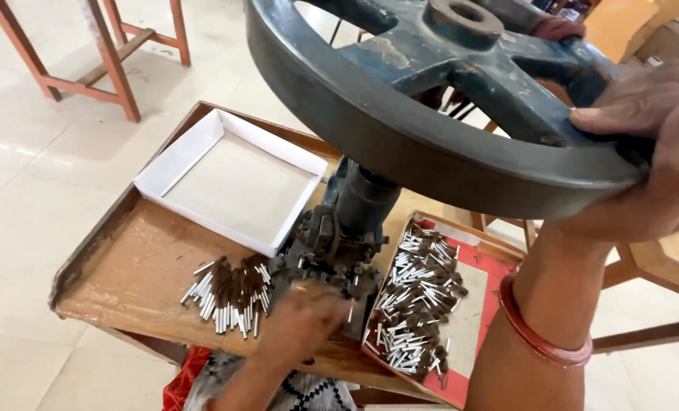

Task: Operating a hand-cranked machine to assemble or crimp small industrial brushes.

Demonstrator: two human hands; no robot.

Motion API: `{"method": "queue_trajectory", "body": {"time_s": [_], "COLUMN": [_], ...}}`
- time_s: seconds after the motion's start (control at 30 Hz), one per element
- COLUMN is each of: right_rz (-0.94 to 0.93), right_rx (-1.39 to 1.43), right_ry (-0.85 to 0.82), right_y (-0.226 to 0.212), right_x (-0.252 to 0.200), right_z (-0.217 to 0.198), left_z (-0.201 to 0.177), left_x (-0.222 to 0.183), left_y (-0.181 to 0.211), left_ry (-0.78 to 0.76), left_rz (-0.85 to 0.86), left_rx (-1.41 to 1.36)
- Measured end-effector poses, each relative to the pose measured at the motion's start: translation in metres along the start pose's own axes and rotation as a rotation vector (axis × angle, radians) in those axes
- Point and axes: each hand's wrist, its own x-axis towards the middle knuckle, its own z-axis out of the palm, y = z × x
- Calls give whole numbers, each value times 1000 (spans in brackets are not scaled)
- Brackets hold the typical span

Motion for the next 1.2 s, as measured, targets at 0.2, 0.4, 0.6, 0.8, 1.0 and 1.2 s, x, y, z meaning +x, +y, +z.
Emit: {"method": "queue_trajectory", "body": {"time_s": [0.2, 0.4, 0.6, 0.8, 1.0, 1.2], "right_rz": [-87, -119, -223, -209, -286, -338], "right_rx": [-251, -191, -175, -83, -153, -233], "right_ry": [-66, -73, -88, -49, -83, -149], "right_y": [-2, -4, -2, -6, -3, -19], "right_x": [-15, -6, 10, 9, 8, 11], "right_z": [-17, -8, -17, -6, -9, 0], "left_z": [-67, -88, -47, 13, -31, -36], "left_x": [-61, -46, -21, 8, 14, 0], "left_y": [-156, -151, -48, -9, 5, -1], "left_ry": [130, -15, 256, 179, 14, 34], "left_rz": [-559, -477, -246, -70, -188, 27], "left_rx": [298, 404, -73, -39, 37, 232]}}
